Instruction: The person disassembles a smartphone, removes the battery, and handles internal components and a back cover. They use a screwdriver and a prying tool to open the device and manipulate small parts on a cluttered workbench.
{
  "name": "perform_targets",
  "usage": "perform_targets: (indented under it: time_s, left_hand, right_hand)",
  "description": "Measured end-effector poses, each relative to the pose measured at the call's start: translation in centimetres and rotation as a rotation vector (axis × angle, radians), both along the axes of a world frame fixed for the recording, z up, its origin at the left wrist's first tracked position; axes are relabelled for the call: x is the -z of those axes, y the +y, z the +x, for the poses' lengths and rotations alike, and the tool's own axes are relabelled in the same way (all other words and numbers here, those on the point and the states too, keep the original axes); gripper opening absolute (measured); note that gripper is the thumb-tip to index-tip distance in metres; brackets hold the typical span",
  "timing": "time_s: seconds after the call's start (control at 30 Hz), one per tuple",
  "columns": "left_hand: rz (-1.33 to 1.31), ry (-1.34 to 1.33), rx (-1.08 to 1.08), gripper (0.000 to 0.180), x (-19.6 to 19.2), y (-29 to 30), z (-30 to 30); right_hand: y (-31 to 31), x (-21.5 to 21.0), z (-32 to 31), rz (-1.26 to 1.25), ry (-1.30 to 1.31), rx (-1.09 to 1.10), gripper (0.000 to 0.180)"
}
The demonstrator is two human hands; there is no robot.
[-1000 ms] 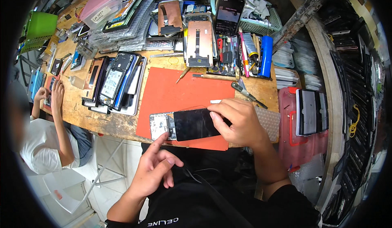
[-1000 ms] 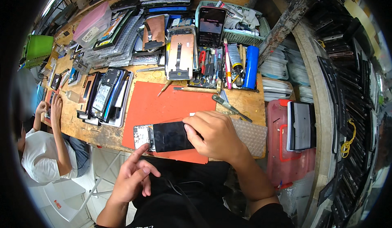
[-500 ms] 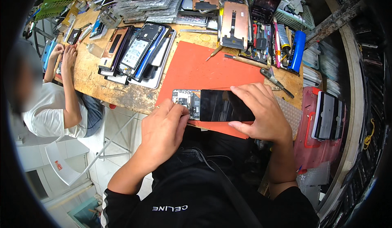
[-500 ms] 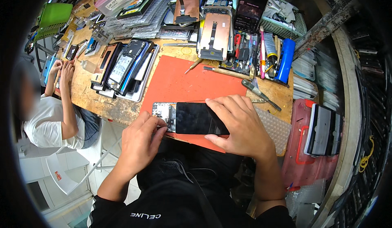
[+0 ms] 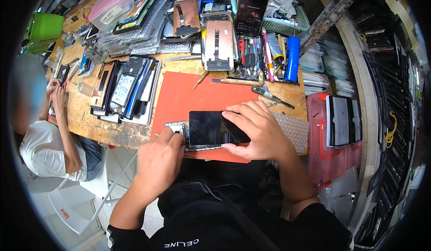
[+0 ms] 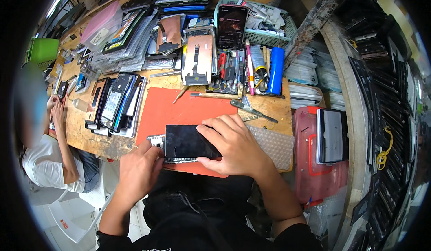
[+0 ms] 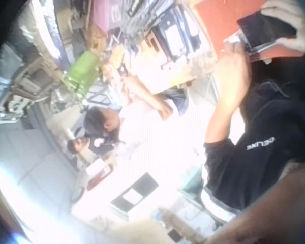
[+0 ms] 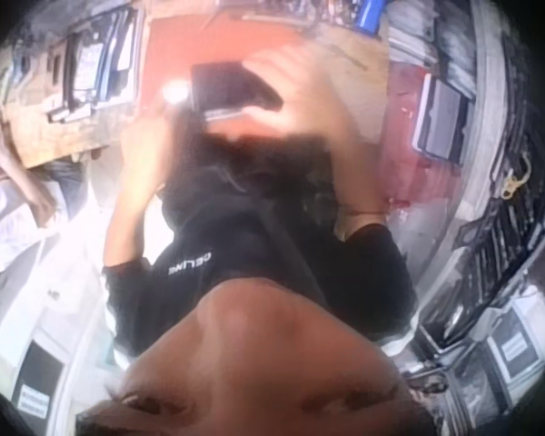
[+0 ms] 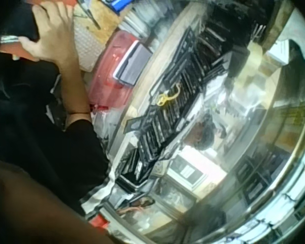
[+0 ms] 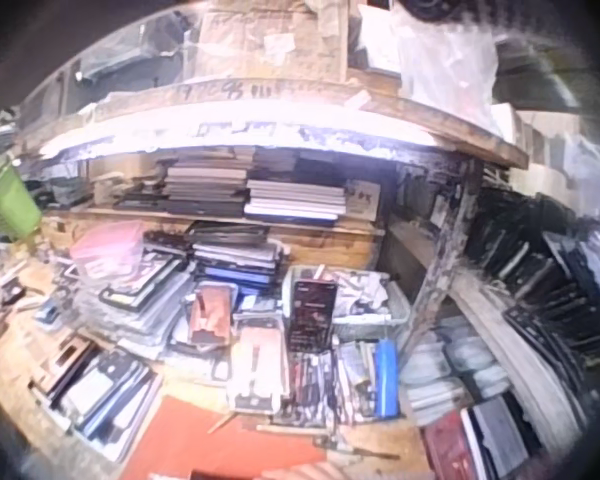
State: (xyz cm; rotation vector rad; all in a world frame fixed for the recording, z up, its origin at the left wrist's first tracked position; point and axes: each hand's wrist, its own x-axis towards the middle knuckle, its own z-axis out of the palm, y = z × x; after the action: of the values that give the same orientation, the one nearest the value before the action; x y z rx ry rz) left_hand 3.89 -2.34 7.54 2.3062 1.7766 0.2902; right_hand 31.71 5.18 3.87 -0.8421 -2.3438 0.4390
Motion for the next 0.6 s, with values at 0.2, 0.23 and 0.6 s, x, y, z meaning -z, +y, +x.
perform_targets:
  time_s: [0.2, 0.23, 0.6]
  left_hand:
    - [0.032, 0.036, 0.027, 0.005, -0.1, -0.6, 0.1]
    - [0.04, 0.027, 0.011, 0.005, 0.2, -1.0, 0.2]
    - [-0.175, -0.097, 0.046, 0.013, -0.2, 1.5, -1.3]
  right_hand:
    - [0.1, 1.2, 0.1, 0.012, 0.028, 0.009, 0.065]
    - [0.1, 1.4, 0.1, 0.008, 0.026, 0.005, 0.065]
    - [-0.1, 1.4, -0.3, 0.013, 0.036, 0.017, 0.063]
